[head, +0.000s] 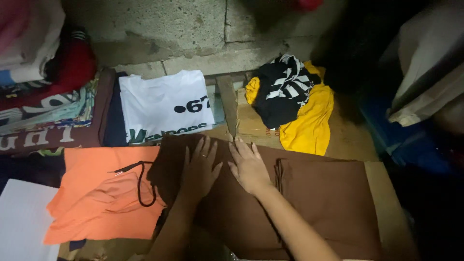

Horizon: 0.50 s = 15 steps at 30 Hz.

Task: Fold brown pants and a striped shirt on a cardboard box.

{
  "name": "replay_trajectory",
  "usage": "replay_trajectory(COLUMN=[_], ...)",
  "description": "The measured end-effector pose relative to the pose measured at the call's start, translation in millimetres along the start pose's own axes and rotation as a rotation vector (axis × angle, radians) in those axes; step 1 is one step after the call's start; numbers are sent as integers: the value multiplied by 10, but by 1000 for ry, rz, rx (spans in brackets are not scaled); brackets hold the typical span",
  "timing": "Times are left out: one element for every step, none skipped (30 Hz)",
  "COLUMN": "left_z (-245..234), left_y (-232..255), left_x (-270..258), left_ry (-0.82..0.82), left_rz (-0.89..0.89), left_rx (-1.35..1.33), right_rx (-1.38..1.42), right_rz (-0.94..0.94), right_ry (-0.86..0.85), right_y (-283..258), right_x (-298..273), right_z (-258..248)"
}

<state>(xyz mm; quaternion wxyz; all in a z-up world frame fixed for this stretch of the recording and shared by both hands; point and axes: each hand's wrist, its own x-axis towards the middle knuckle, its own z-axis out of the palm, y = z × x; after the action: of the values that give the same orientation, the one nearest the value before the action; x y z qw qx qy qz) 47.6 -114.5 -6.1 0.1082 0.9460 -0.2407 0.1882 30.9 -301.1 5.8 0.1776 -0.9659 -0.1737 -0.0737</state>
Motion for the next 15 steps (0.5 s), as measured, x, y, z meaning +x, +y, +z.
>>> replay_trajectory(left_z=[43, 87, 132, 176, 216, 237, 262, 286, 356, 425, 492, 462, 431, 398, 120], left_y=[-31, -60, -92, -121, -161, -217, -263, -310, -344, -381, -420, -431, -442, -457, -409], left_x=[7, 11, -19, -51, -42, -25, -10, 5, 16, 26, 20, 31, 19, 10, 18], left_ry=[-3, -7, -13, 12, 45, 45, 84, 124, 125, 170, 213, 213, 220, 227, 229], left_rz=[-26, -51, -50, -46, -38, -34, -76, -119, -115, -156, -199, -197, -186, -175, -176], left_rx=[-18, -36, -39, -26, -11, -11, -21, -31, -31, 1, 36, 37, 90, 144, 146], right_rx=[-10, -21, -18, -18, -21, -21, -34, -47, -47, -62, -74, -73, -77, -81, -81], right_rz=[18, 35, 40, 22, 1, 3, 23, 42, 44, 24, 3, 3, 2, 1, -2], right_ry=[-8, -16, -20, -10, 8, 11, -10, -30, -27, -11, 3, 4, 22, 39, 40], right_y=[0, -1, 11, 23, 47, 38, 30, 21, 41, 58, 69, 79, 79, 78, 70], right_x=[-3, -9, -19, -32, -11, -1, -6, -11, -8, -4, -6, -6, -19, -27, -25], right_z=[-6, -10, 12, 33, 40, 34, 27, 21, 46, 73, 108, 104, 107, 111, 94])
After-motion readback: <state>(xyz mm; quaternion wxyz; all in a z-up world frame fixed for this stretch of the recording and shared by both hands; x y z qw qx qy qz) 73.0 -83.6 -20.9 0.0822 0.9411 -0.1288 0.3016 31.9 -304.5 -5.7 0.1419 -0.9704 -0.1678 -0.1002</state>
